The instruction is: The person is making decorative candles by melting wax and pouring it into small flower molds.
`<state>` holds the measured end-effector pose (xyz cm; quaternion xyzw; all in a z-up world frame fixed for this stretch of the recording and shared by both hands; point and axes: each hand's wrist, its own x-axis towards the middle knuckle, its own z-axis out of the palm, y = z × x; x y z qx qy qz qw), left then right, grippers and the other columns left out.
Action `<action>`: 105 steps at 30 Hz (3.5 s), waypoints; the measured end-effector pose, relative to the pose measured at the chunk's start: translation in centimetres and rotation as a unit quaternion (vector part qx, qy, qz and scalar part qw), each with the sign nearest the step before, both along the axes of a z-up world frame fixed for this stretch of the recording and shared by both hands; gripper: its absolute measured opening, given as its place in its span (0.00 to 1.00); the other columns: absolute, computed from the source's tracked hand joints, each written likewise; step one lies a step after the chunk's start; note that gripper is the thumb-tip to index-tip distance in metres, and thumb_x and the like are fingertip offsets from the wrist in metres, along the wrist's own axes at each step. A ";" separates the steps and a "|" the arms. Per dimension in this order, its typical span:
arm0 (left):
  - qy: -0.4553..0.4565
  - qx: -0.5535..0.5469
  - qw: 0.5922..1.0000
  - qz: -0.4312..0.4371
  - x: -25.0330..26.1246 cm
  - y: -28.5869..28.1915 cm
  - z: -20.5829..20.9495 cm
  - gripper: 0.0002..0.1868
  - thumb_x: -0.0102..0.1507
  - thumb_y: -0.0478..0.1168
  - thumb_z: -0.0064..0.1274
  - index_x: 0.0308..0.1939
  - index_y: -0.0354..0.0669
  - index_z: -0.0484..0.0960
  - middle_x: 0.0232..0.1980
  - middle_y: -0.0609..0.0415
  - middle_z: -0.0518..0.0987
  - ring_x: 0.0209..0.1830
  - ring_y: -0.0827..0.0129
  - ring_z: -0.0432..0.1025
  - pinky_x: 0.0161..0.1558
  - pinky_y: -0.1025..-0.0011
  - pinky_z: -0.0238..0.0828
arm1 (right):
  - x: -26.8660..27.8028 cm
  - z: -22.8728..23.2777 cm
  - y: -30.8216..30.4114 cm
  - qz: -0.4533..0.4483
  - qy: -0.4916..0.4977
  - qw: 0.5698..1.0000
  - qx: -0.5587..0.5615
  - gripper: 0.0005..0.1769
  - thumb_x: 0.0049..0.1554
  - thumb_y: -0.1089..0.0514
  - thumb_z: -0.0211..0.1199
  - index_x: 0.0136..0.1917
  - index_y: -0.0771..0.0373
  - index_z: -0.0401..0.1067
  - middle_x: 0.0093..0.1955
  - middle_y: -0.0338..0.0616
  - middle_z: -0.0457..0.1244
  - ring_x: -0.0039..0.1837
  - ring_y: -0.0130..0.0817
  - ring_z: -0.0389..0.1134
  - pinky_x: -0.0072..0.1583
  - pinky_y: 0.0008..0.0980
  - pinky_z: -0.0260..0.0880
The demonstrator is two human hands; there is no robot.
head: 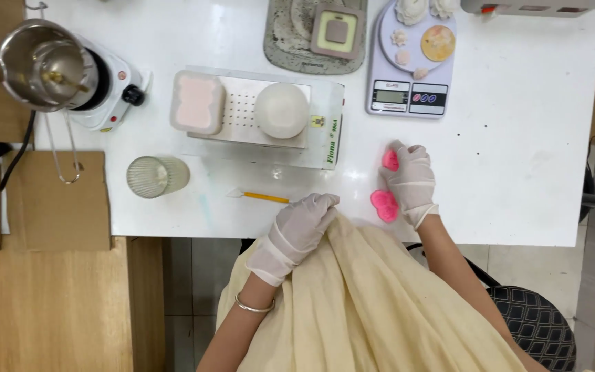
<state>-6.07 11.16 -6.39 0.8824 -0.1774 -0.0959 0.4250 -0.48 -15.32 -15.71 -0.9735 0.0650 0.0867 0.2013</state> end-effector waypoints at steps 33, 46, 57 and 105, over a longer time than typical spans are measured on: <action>-0.052 -0.057 0.916 0.393 2.0 40.5 -1.5 0.35 0.69 0.47 0.59 0.69 0.31 0.60 0.68 0.32 0.67 0.67 0.47 0.66 0.61 0.58 0.68 | 1.0 17.3 43.7 0.152 -0.275 0.949 -0.034 0.40 0.65 0.49 0.68 0.83 0.56 0.52 0.76 0.50 0.57 0.71 0.46 0.58 0.72 0.50 0.54; 0.380 -0.476 0.702 0.368 10.0 40.0 -5.0 0.20 0.64 0.53 0.54 0.50 0.41 0.78 0.29 0.58 0.81 0.25 0.73 0.76 0.28 0.75 0.75 | 14.7 11.5 54.7 0.008 0.071 0.845 0.530 0.07 0.59 0.61 0.67 0.50 0.66 0.74 0.37 0.37 0.67 0.32 0.20 0.63 0.35 0.22 0.64; 0.283 -0.522 0.711 0.378 10.1 38.7 -5.0 0.13 0.69 0.44 0.52 0.38 0.38 0.80 0.21 0.65 0.66 0.15 0.83 0.55 0.18 0.80 0.50 | 21.6 11.3 50.1 0.245 -0.026 0.896 0.370 0.10 0.70 0.62 0.51 0.59 0.66 0.72 0.45 0.38 0.65 0.44 0.24 0.66 0.48 0.24 0.72; 0.282 -0.504 0.706 0.410 9.5 38.5 -4.9 0.11 0.68 0.44 0.54 0.39 0.39 0.81 0.23 0.62 0.73 0.17 0.82 0.61 0.20 0.81 0.57 | 16.3 11.6 53.4 0.220 -0.131 0.960 0.112 0.11 0.65 0.59 0.57 0.49 0.65 0.79 0.37 0.55 0.68 0.38 0.47 0.69 0.42 0.42 0.69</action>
